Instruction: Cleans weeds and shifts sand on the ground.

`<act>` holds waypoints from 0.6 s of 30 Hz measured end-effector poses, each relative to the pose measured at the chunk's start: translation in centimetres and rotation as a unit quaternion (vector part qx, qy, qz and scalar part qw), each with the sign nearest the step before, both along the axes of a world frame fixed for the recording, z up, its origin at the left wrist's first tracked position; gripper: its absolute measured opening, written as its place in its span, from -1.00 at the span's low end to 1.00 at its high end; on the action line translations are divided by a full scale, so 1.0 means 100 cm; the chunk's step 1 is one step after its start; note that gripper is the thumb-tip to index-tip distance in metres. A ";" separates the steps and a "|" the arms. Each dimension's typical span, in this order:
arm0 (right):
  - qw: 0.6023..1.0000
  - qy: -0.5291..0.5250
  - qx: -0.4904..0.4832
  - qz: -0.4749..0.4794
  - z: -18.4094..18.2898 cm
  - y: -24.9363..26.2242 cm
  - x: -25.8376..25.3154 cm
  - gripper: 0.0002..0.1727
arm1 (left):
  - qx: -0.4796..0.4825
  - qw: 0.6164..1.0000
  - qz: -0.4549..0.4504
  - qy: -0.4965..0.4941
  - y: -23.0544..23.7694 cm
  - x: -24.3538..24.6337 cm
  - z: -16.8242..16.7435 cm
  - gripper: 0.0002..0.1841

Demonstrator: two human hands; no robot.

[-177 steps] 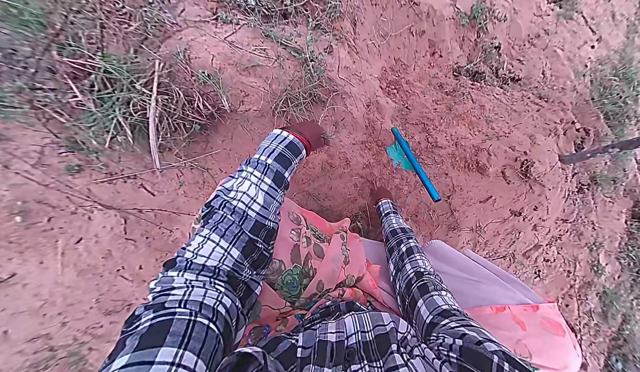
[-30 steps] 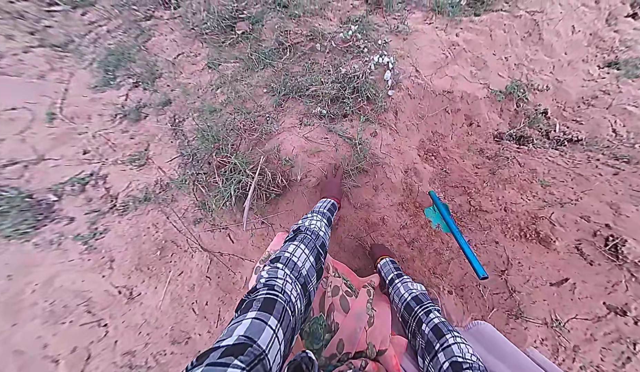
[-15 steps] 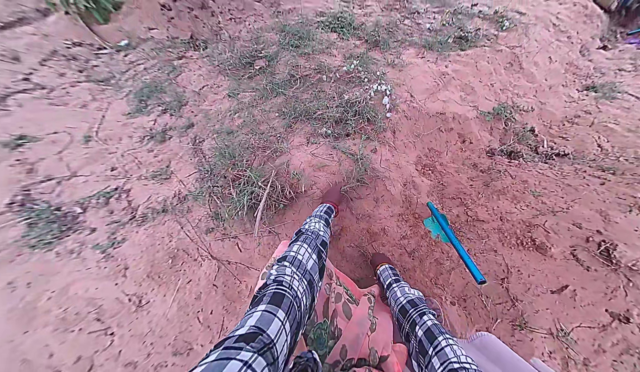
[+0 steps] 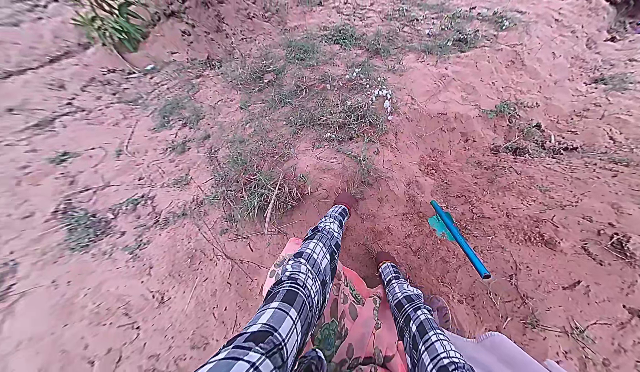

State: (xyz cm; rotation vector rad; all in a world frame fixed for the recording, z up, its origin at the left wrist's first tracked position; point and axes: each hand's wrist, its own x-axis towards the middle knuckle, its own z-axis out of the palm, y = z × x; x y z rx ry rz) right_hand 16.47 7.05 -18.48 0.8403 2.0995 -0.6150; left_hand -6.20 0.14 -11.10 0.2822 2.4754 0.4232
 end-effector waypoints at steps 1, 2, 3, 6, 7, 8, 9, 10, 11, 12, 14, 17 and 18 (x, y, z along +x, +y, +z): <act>1.000 -0.002 0.000 -0.001 0.001 0.000 -0.001 -0.62 | -0.039 0.999 -0.016 -0.007 0.005 0.012 0.012 -0.54; 1.000 -0.003 -0.002 -0.002 0.003 -0.001 0.000 -0.61 | -0.061 0.998 -0.014 -0.018 0.010 0.026 0.026 -0.55; 1.000 0.000 -0.002 -0.004 0.005 -0.002 0.002 -0.60 | -0.077 0.997 -0.021 -0.024 0.016 0.039 0.039 -0.57; 0.988 0.117 0.084 -0.055 -0.029 -0.016 0.013 -0.65 | -0.079 0.990 -0.106 -0.049 0.037 0.083 0.072 -0.58; 0.992 0.089 0.069 -0.047 -0.043 -0.012 0.008 -0.64 | -0.081 0.980 -0.169 -0.064 0.045 0.100 0.077 -0.55; 0.995 0.068 0.062 -0.046 -0.059 -0.010 0.003 -0.61 | -0.080 0.967 -0.229 -0.081 0.054 0.117 0.081 -0.50; 0.991 0.094 0.085 -0.051 -0.084 -0.011 0.001 -0.59 | -0.076 0.954 -0.275 -0.092 0.062 0.130 0.083 -0.47; 0.969 0.177 0.155 -0.068 -0.109 -0.021 0.003 -0.60 | -0.069 0.946 -0.301 -0.094 0.068 0.138 0.083 -0.46; 0.895 0.323 0.297 -0.082 -0.146 -0.030 0.009 -0.61 | -0.060 0.948 -0.300 -0.091 0.072 0.140 0.082 -0.47; 0.968 0.192 0.152 -0.056 -0.099 -0.019 0.010 -0.59 | -0.052 0.956 -0.278 -0.082 0.072 0.136 0.079 -0.49; 0.999 0.051 0.012 -0.012 -0.030 -0.005 0.009 -0.55 | -0.036 0.976 -0.205 -0.061 0.066 0.116 0.072 -0.53; 0.999 0.034 0.014 -0.013 -0.007 -0.006 0.011 -0.60 | 0.012 0.999 -0.052 0.002 0.039 0.068 0.050 -0.38; 1.000 0.017 0.003 -0.009 0.001 -0.004 0.008 -0.59 | 0.027 0.999 -0.011 0.034 0.029 0.051 0.041 -0.27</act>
